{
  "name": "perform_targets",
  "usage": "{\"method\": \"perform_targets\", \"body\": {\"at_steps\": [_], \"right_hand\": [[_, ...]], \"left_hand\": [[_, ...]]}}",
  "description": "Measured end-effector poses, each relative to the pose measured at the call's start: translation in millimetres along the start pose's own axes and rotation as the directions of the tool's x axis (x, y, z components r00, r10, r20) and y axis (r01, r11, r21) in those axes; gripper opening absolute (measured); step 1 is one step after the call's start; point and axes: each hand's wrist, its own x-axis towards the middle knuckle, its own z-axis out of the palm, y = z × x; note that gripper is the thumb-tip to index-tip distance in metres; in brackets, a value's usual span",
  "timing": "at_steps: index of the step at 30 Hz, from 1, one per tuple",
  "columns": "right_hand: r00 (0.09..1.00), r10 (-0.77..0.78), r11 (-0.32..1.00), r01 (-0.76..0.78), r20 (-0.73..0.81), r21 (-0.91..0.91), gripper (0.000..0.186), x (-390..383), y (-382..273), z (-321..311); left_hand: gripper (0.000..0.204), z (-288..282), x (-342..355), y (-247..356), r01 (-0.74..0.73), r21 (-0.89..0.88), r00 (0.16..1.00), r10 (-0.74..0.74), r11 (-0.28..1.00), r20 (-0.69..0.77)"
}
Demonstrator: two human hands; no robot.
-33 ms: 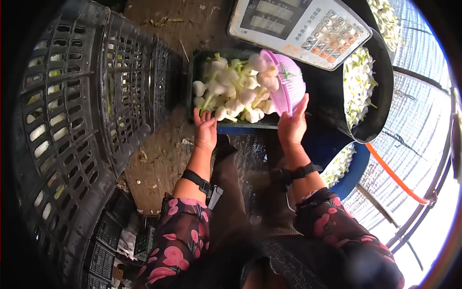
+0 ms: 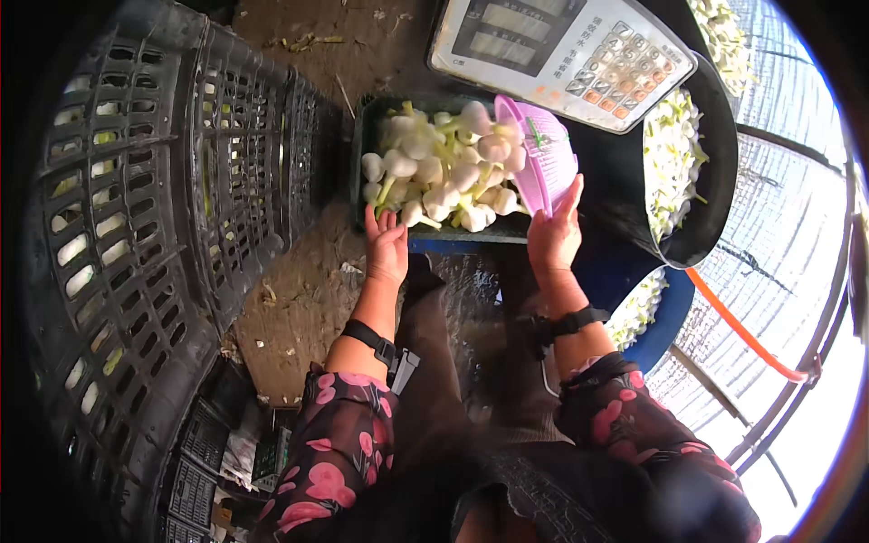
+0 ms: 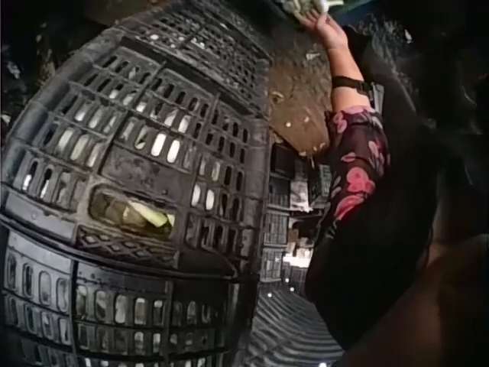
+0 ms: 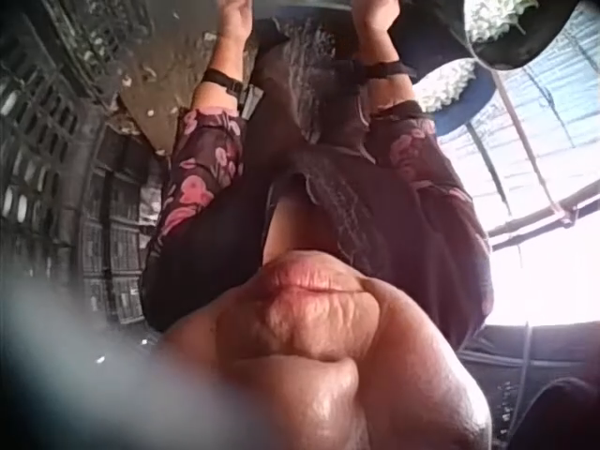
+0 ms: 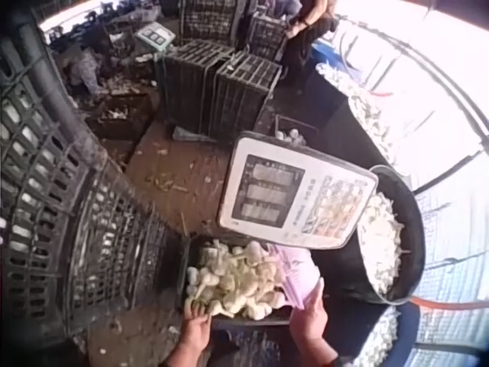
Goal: Sorting garlic bulbs from a bucket into mesh bags and crates using a colander and scale.
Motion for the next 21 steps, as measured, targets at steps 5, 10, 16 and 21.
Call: {"method": "perform_targets", "body": {"at_steps": [5,10,16,21], "right_hand": [[0.988,0.145,0.989,-0.146,-0.061,-0.017,0.078,9.6,51.1,-25.4],[0.884,0.453,0.844,-0.384,-0.113,0.374,0.054,-9.8,103.0,-36.9],[0.736,0.608,0.361,-0.590,0.298,0.722,0.024,-36.2,115.9,-65.3],[0.766,0.519,0.368,-0.601,0.379,0.710,0.019,-33.4,125.4,-97.2]], "left_hand": [[0.083,-22.0,-9.4,-0.3,0.020,0.195,1.000,-0.017,0.981,-0.017],[0.071,-49.7,-36.1,25.5,0.155,0.360,0.977,-0.089,0.920,-0.194],[0.070,-76.3,-73.0,42.7,0.365,0.521,0.916,-0.198,0.772,-0.348],[0.066,-66.2,-89.6,21.2,0.436,0.600,0.895,-0.253,0.671,-0.367]]}}
